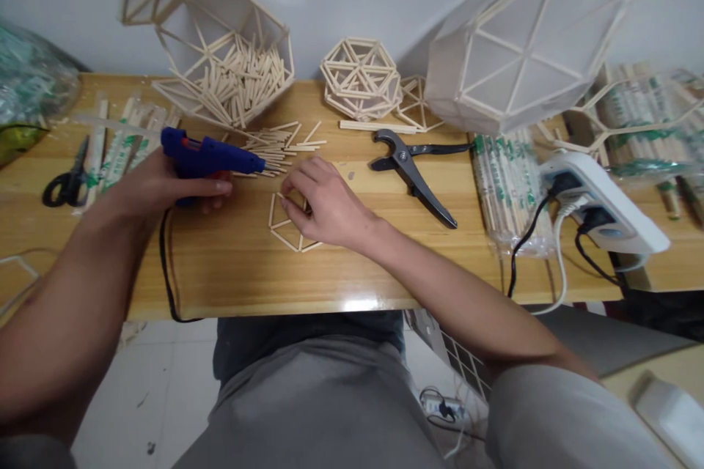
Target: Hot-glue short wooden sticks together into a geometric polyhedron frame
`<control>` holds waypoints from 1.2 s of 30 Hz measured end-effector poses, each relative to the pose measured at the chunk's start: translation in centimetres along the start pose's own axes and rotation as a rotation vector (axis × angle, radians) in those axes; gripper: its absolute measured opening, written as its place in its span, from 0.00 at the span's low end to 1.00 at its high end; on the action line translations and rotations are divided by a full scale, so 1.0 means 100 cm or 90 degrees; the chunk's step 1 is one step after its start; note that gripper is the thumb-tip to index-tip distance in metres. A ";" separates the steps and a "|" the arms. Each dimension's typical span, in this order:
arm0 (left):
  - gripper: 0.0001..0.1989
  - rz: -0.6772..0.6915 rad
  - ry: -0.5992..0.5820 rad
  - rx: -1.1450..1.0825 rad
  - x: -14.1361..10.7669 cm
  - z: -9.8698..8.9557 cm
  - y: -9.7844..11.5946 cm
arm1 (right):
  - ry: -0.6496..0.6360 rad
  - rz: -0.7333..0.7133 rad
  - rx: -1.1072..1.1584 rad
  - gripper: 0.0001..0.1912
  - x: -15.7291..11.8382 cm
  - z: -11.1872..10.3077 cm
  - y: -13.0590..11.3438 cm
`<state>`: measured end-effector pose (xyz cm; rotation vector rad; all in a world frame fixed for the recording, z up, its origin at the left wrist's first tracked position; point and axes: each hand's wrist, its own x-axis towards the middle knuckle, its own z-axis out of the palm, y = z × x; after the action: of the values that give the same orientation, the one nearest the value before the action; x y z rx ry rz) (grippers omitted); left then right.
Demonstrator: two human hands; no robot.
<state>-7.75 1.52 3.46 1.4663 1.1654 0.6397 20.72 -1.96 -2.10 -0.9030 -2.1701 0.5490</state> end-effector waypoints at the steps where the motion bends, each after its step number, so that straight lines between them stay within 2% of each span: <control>1: 0.15 0.001 -0.008 -0.013 0.000 0.006 -0.001 | 0.000 -0.004 -0.003 0.01 0.000 0.000 0.000; 5: 0.14 -0.028 -0.003 -0.064 -0.001 0.022 0.002 | 0.002 -0.015 -0.014 0.01 -0.001 -0.001 0.001; 11: 0.17 -0.088 0.008 -0.101 -0.002 0.032 0.006 | -0.003 -0.019 -0.022 0.02 -0.002 -0.001 0.002; 22: 0.21 -0.077 -0.005 -0.092 0.001 0.038 0.002 | -0.005 -0.011 -0.027 0.02 -0.001 -0.001 0.001; 36: 0.19 -0.072 -0.010 -0.084 -0.001 0.041 0.003 | -0.003 -0.018 -0.032 0.02 -0.001 -0.001 0.000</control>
<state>-4.15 -0.19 2.69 1.2821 1.1626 0.6137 20.80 -2.03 -2.09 -0.8965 -2.2066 0.4854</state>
